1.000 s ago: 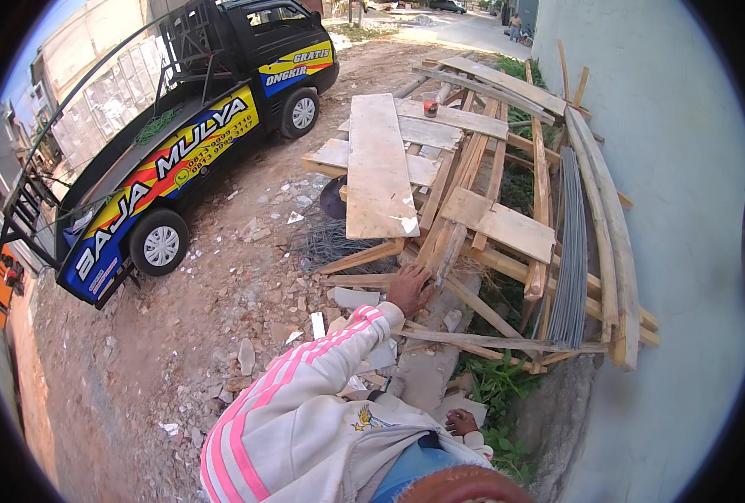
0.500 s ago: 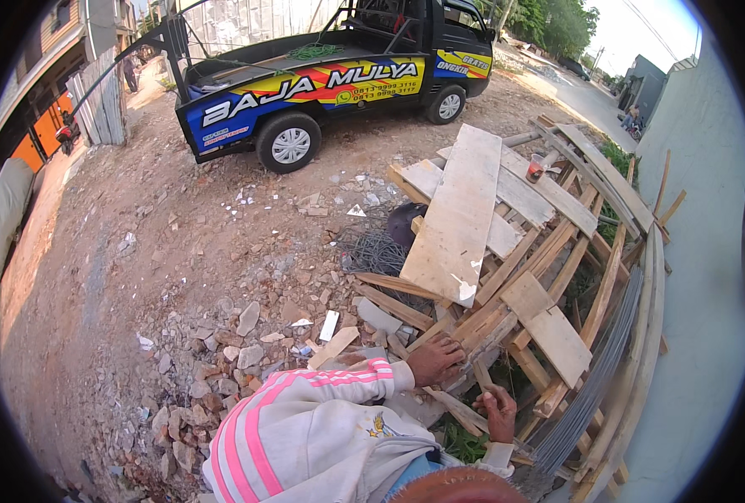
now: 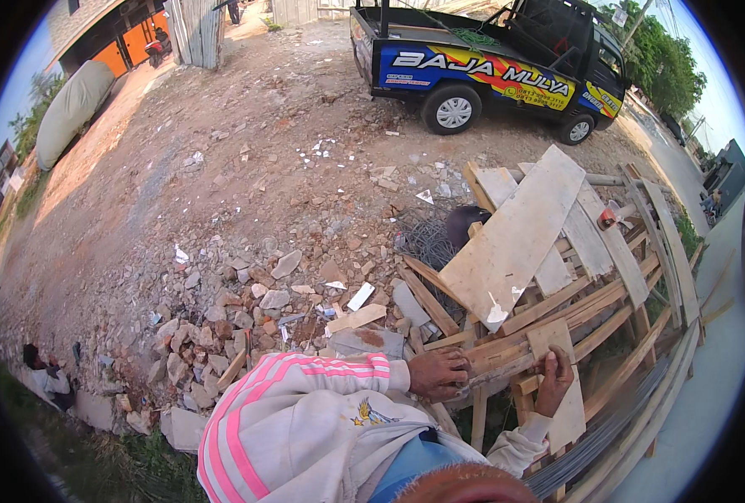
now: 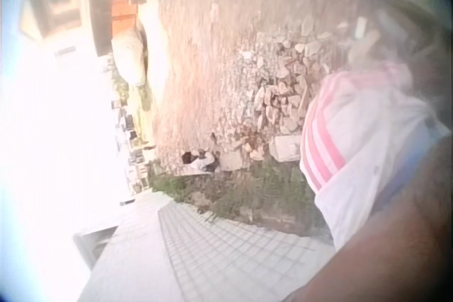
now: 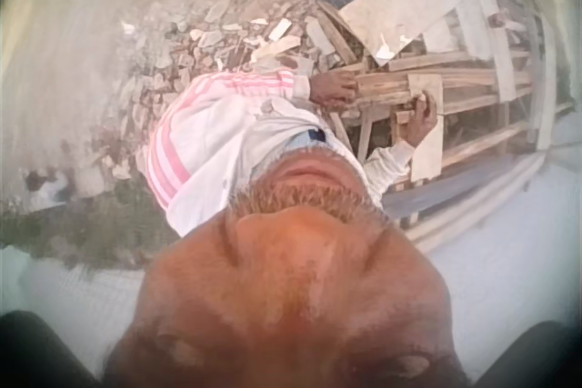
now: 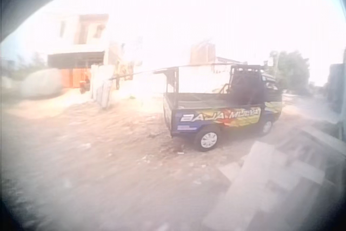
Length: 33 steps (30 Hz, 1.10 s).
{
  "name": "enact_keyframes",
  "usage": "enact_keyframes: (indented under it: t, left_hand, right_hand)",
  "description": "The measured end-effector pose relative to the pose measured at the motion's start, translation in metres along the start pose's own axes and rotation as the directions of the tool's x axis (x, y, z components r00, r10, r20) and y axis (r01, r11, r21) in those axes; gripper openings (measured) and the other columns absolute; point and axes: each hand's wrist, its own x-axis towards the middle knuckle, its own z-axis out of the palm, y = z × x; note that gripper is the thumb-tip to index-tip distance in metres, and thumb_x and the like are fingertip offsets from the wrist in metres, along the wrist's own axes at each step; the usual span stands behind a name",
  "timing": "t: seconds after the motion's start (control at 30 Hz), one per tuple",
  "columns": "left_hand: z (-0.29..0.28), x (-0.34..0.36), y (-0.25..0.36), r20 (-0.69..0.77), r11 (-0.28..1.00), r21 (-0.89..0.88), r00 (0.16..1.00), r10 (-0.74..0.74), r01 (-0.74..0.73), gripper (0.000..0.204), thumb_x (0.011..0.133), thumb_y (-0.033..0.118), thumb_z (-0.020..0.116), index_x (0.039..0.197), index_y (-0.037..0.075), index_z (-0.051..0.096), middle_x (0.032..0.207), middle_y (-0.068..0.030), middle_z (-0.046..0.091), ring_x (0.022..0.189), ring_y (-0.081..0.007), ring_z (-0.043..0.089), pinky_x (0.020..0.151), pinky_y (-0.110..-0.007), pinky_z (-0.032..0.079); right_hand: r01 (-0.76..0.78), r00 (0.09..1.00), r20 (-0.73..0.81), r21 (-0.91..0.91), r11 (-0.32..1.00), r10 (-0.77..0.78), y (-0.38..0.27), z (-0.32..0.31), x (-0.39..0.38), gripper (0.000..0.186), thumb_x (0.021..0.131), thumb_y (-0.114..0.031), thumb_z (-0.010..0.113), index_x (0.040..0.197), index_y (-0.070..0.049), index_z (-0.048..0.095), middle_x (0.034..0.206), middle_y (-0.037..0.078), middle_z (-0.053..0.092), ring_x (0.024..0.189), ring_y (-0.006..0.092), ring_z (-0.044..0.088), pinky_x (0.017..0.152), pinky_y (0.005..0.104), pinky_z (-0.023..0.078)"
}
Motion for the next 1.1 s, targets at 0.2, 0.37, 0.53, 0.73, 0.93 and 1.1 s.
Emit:
enact_keyframes:
  t: [0.2,0.37,0.53,0.73,0.93,1.1]
  left_hand:
    - [-0.008,0.015,0.009,0.009,0.994,0.018,0.994,-0.112,0.112,0.038,0.078,0.032,0.077,0.101,0.008,0.059,0.118,-0.0144,0.054,0.122,-0.0351,0.050,0.102,-0.047,0.043]
    - [-0.004,0.021,0.020,-0.013,0.957,0.123,0.964,-0.265,0.264,0.049,0.073,0.033,0.080,0.110,0.007,0.061,0.121,-0.0151,0.055,0.123,-0.0361,0.051,0.099,-0.048,0.045]
    - [0.006,0.028,0.027,-0.069,0.894,0.207,0.917,-0.392,0.398,0.052,0.069,0.035,0.081,0.109,0.007,0.063,0.121,-0.0153,0.056,0.122,-0.0372,0.051,0.101,-0.049,0.044]
    - [0.007,0.049,0.028,-0.066,0.870,0.214,0.896,-0.440,0.443,0.057,0.070,0.039,0.081,0.114,0.007,0.064,0.123,-0.0149,0.055,0.124,-0.0382,0.049,0.105,-0.051,0.040]
    - [0.012,0.038,0.035,-0.145,0.762,0.293,0.815,-0.562,0.577,0.065,0.069,0.043,0.080,0.121,0.009,0.060,0.127,-0.0145,0.052,0.127,-0.0382,0.045,0.108,-0.055,0.037]
    - [0.003,0.039,0.035,-0.133,0.753,0.268,0.797,-0.589,0.601,0.063,0.071,0.043,0.078,0.121,0.009,0.059,0.129,-0.0172,0.051,0.127,-0.0401,0.046,0.107,-0.056,0.038]
  right_hand:
    - [0.068,0.998,-0.014,-0.037,0.997,-0.069,-0.004,-0.039,0.070,0.023,0.099,-0.019,0.061,0.115,-0.003,0.066,0.087,0.002,0.064,0.075,0.0096,0.061,0.064,0.0230,0.046]
    - [0.153,0.988,-0.025,-0.037,0.988,-0.154,0.004,-0.065,0.151,0.027,0.098,-0.018,0.063,0.121,-0.004,0.065,0.084,0.001,0.064,0.074,0.0064,0.060,0.060,0.0221,0.045]
    - [0.123,0.989,-0.073,-0.074,0.990,-0.129,0.022,-0.091,0.236,0.031,0.096,-0.024,0.065,0.120,-0.006,0.066,0.088,0.001,0.066,0.079,0.0088,0.063,0.065,0.0240,0.048]
    - [-0.060,0.949,-0.309,-0.365,0.929,-0.060,0.104,-0.151,0.391,0.061,0.084,-0.047,0.074,0.129,-0.008,0.062,0.101,0.014,0.072,0.098,0.0242,0.068,0.083,0.0362,0.053]
    - [-0.145,0.924,-0.368,-0.596,0.790,-0.108,0.159,-0.112,0.499,0.097,0.071,-0.066,0.074,0.142,-0.003,0.049,0.120,0.024,0.066,0.112,0.0373,0.065,0.097,0.0430,0.049]
    - [-0.163,0.905,-0.379,-0.727,0.667,-0.193,0.246,-0.152,0.575,0.108,0.067,-0.077,0.069,0.145,-0.006,0.044,0.133,0.031,0.053,0.125,0.0441,0.053,0.104,0.0508,0.044]
